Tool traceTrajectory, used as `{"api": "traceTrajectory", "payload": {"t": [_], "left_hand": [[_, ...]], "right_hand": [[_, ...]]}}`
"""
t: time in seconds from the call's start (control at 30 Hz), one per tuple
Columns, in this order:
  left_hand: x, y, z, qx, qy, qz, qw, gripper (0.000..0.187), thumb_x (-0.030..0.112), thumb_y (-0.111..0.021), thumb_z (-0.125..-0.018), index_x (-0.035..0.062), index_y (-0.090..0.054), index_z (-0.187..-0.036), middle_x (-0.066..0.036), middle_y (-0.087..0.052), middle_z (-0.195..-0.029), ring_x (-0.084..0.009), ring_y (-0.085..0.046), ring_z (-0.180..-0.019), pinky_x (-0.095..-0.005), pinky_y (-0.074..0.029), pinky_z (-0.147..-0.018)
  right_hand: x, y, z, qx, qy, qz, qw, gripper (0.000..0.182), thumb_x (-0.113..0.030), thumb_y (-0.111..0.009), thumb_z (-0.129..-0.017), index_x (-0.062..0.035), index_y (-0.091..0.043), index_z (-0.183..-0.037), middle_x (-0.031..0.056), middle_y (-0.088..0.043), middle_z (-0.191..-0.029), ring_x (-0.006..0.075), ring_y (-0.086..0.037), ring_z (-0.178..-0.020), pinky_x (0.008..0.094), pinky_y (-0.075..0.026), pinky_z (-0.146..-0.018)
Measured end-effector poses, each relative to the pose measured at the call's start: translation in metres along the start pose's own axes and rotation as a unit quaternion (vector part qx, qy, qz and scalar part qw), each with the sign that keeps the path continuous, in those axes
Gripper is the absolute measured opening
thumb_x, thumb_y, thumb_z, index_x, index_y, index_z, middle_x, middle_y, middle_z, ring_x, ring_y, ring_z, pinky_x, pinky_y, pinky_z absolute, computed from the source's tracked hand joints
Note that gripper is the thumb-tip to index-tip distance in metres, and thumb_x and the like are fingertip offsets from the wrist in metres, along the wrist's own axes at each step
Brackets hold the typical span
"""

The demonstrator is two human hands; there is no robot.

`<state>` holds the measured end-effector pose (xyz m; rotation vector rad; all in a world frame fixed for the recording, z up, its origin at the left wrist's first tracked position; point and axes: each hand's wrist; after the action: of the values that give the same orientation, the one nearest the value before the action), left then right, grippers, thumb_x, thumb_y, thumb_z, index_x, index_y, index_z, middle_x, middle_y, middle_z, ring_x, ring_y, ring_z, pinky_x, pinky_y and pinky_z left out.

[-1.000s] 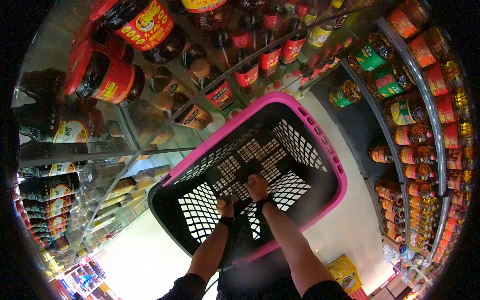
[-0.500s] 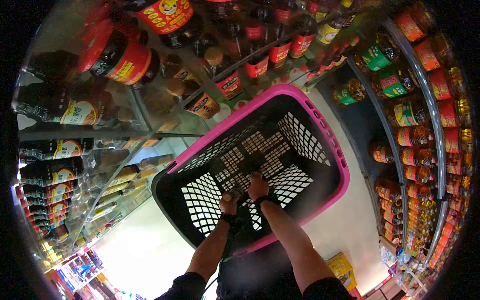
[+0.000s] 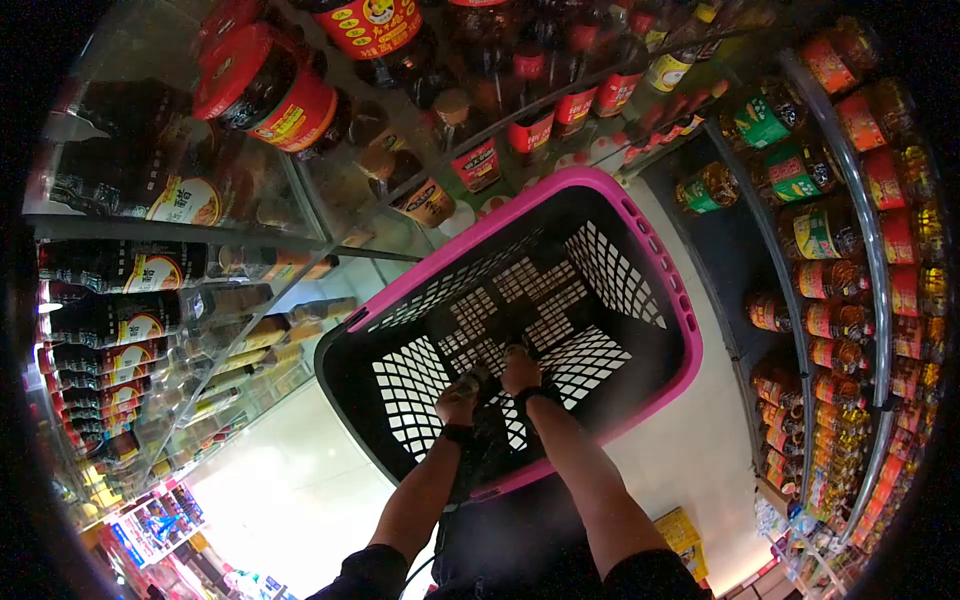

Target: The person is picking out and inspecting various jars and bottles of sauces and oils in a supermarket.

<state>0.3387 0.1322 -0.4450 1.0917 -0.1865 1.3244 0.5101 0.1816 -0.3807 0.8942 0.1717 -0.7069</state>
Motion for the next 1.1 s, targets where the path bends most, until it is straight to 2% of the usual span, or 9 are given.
{"api": "traceTrajectory", "payload": {"t": [0.17,0.2,0.33,0.4,0.5,0.53,0.83,0.9,1.1], "left_hand": [[0.066,0.042,0.032,-0.022,0.030,-0.164,0.986,0.034,0.008,-0.071,-0.054,0.0072,-0.065,-0.088,-0.008,-0.064,-0.078,-0.0177,-0.061,-0.066,-0.0292,-0.049,-0.059],[0.008,0.033,0.014,-0.022,0.044,0.006,0.999,0.030,0.010,-0.069,-0.059,0.0049,-0.065,-0.088,-0.007,-0.063,-0.076,-0.0153,-0.060,-0.064,-0.0263,-0.049,-0.056],[0.029,0.039,0.021,-0.056,0.036,0.019,0.998,0.027,0.011,-0.065,-0.063,0.0032,-0.065,-0.089,-0.006,-0.063,-0.075,-0.0136,-0.058,-0.058,-0.0240,-0.047,-0.052],[0.036,0.041,0.022,-0.020,0.218,0.166,0.961,0.024,0.013,-0.063,-0.065,0.0033,-0.066,-0.087,-0.006,-0.062,-0.073,-0.0126,-0.057,-0.055,-0.0231,-0.046,-0.050],[0.039,0.049,0.019,-0.026,0.220,0.088,0.971,0.021,0.015,-0.063,-0.066,0.0042,-0.067,-0.084,-0.006,-0.062,-0.068,-0.0125,-0.056,-0.053,-0.0250,-0.045,-0.048],[0.002,0.049,0.009,-0.075,-0.022,-0.070,0.995,0.020,0.015,-0.062,-0.067,0.0051,-0.068,-0.082,-0.008,-0.062,-0.065,-0.0142,-0.057,-0.052,-0.0270,-0.046,-0.048],[-0.017,0.060,0.004,-0.097,0.009,-0.282,0.955,0.030,0.031,-0.062,-0.067,0.0081,-0.067,-0.086,-0.014,-0.064,-0.079,-0.0269,-0.061,-0.076,-0.0364,-0.048,-0.067],[-0.018,0.056,0.012,-0.040,0.164,-0.063,0.984,0.033,0.034,-0.061,-0.067,0.0087,-0.067,-0.087,-0.013,-0.064,-0.084,-0.0267,-0.061,-0.081,-0.0359,-0.047,-0.071],[-0.043,0.056,0.003,-0.132,-0.111,-0.244,0.954,0.030,0.035,-0.058,-0.071,0.0071,-0.067,-0.079,-0.011,-0.064,-0.078,-0.0240,-0.061,-0.078,-0.0355,-0.047,-0.063]], "right_hand": [[-0.013,-0.011,0.011,-0.084,-0.038,-0.038,0.995,0.028,-0.013,-0.056,-0.073,-0.0113,-0.061,-0.101,0.0124,-0.056,-0.102,0.0312,-0.054,-0.091,0.0440,-0.046,-0.079],[-0.014,-0.019,0.011,-0.084,-0.038,-0.037,0.995,0.028,-0.013,-0.056,-0.073,-0.0113,-0.061,-0.101,0.0124,-0.056,-0.102,0.0312,-0.054,-0.091,0.0440,-0.046,-0.079],[-0.020,-0.040,0.016,-0.069,-0.001,-0.026,0.997,0.026,-0.011,-0.058,-0.069,-0.0096,-0.064,-0.094,0.0127,-0.060,-0.095,0.0280,-0.056,-0.090,0.0394,-0.046,-0.080],[-0.025,-0.038,0.019,-0.069,0.009,-0.012,0.998,0.026,-0.011,-0.058,-0.068,-0.0094,-0.064,-0.093,0.0127,-0.061,-0.093,0.0271,-0.056,-0.090,0.0384,-0.045,-0.081],[-0.034,-0.029,0.026,-0.160,0.026,-0.009,0.987,0.021,-0.012,-0.052,-0.083,-0.0071,-0.056,-0.104,0.0140,-0.053,-0.103,0.0299,-0.053,-0.088,0.0443,-0.050,-0.078],[-0.038,-0.027,0.028,-0.160,0.041,0.004,0.986,0.021,-0.011,-0.052,-0.083,-0.0066,-0.057,-0.102,0.0145,-0.053,-0.104,0.0302,-0.053,-0.090,0.0442,-0.049,-0.079],[-0.036,-0.049,0.030,-0.117,0.066,0.023,0.991,0.023,-0.008,-0.061,-0.063,-0.0084,-0.064,-0.086,0.0124,-0.059,-0.094,0.0278,-0.055,-0.093,0.0375,-0.046,-0.081],[-0.041,-0.043,0.034,-0.133,0.068,0.017,0.989,0.022,-0.007,-0.061,-0.062,-0.0080,-0.064,-0.084,0.0125,-0.059,-0.094,0.0281,-0.055,-0.093,0.0373,-0.045,-0.081],[-0.048,-0.049,0.041,-0.136,0.088,0.034,0.986,0.022,-0.006,-0.060,-0.062,-0.0084,-0.064,-0.083,0.0133,-0.058,-0.094,0.0282,-0.055,-0.092,0.0374,-0.045,-0.080]]}}
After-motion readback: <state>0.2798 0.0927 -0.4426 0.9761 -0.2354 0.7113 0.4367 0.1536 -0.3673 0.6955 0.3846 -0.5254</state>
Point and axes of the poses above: each hand's wrist, its own z-axis away from the middle knuckle, its own y-axis out of the back of the hand, x = y × z
